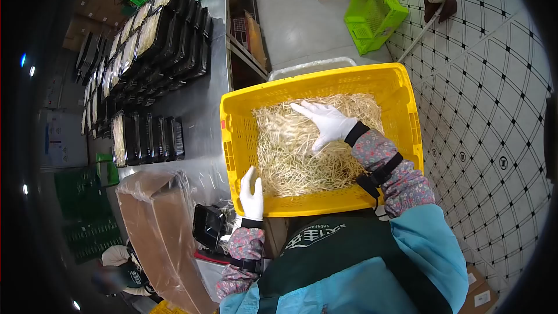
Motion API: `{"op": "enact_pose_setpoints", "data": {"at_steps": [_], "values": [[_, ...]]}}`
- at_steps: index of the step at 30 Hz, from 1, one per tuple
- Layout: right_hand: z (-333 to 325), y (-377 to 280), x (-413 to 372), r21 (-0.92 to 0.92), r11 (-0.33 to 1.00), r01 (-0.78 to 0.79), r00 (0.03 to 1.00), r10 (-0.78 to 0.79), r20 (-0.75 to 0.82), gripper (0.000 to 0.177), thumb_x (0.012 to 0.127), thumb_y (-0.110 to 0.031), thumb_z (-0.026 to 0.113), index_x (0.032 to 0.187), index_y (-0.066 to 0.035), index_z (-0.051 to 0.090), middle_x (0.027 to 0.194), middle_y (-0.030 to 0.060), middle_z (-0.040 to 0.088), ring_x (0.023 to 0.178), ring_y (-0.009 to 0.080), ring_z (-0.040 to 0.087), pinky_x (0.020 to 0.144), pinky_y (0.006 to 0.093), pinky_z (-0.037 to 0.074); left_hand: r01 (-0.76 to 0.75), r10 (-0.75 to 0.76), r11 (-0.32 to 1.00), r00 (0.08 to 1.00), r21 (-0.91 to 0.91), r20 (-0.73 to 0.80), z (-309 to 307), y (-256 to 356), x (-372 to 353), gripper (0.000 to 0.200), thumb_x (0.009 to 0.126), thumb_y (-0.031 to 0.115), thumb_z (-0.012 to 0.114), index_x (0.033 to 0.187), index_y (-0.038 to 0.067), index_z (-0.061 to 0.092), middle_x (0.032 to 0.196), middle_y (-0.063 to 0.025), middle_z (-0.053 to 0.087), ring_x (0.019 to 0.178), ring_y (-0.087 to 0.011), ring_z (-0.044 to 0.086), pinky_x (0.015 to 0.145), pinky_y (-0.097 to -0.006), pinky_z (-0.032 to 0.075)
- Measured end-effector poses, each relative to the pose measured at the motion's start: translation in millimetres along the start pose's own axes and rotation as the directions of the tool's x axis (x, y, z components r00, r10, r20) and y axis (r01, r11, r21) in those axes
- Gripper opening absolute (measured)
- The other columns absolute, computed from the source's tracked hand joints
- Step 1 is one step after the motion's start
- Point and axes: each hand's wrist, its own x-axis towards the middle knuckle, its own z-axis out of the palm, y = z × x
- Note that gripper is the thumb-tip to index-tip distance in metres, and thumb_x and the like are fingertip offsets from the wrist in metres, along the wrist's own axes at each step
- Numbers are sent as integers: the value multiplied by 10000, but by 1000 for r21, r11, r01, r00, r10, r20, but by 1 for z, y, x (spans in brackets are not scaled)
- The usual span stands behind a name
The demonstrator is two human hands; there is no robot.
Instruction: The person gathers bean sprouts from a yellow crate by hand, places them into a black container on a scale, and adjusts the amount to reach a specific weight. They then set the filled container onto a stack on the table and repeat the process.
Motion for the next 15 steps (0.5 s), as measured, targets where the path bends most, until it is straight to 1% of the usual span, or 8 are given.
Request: {"op": "enact_pose_setpoints", "data": {"at_steps": [2, 3, 6, 8, 11, 12, 13, 15], "values": [[-2, 5, 10, -228, 965, -133, 990, 118, -80, 1038, 729, -359, 787, 1558, -175, 190, 1533, 181, 351, 1395, 386, 352, 1139, 460, 304, -126, 124, 987, 992, 101, 22, 1, 11, 33, 457, 933, 131, 622, 1369, 45, 519, 1350, -166, 555, 1283, -306, 499, 1109, -377, 363], [3, 13, -41, -229, 942, -247, 969, 246, -32, 1020, 729, -364, 785, 1547, -156, 214, 1517, 190, 370, 1386, 374, 365, 1127, 461, 319, -106, 94, 990, 988, 89, 126, 32, 12, 5, 470, 921, 145, 630, 1365, 40, 519, 1338, -177, 559, 1276, -317, 501, 1099, -387, 371], [44, 51, -6, -90, 944, -318, 944, 306, -125, 963, 735, -373, 777, 1516, -109, 278, 1475, 205, 416, 1349, 353, 410, 1090, 471, 362, -340, 232, 872, 921, 352, 314, 13, 8, 72, 515, 899, 210, 641, 1366, 37, 510, 1289, -225, 574, 1257, -373, 501, 1074, -424, 391], [71, 70, -1, -44, 930, -364, 929, 359, -87, 916, 748, -371, 766, 1494, -90, 315, 1456, 199, 432, 1313, 358, 449, 1063, 486, 388, -434, 229, 798, 860, 419, 456, 46, -6, 103, 627, 887, 297, 642, 1432, 70, 431, 1401, -186, 500, 1346, -398, 393, 1117, -470, 318], [118, 54, -2, -211, 942, -261, 949, 211, -233, 830, 795, -348, 723, 1484, -85, 342, 1453, 217, 435, 1288, 356, 485, 1062, 448, 411, -539, 141, 667, 769, 514, 624, 99, -41, 121, 740, 873, 403, 626, 1491, 116, 340, 1493, -132, 417, 1421, -385, 277, 1144, -558, 220], [125, 38, -12, -168, 951, -259, 966, 258, -28, 825, 800, -347, 720, 1484, -81, 341, 1444, 206, 446, 1269, 352, 503, 1046, 446, 427, -536, -52, 610, 709, 584, 704, 104, -40, 114, 750, 878, 444, 621, 1495, 141, 321, 1491, -136, 414, 1422, -379, 283, 1148, -552, 231], [128, 18, -24, -120, 957, -263, 942, 281, 183, 821, 806, -345, 717, 1484, -77, 340, 1435, 195, 457, 1249, 348, 521, 1031, 444, 443, -553, -53, 611, 686, 567, 726, 102, -48, 103, 684, 876, 447, 622, 1449, 143, 405, 1462, -125, 454, 1422, -366, 292, 1143, -579, 222], [134, 4, -55, -81, 978, -190, 903, 207, 376, 805, 814, -352, 714, 1486, -102, 347, 1400, 194, 481, 1233, 361, 527, 1016, 447, 454, -658, 26, 609, 574, 442, 819, 74, -34, 71, 626, 875, 455, 620, 1403, 151, 475, 1433, -138, 482, 1426, -349, 288, 1146, -586, 204]]}}
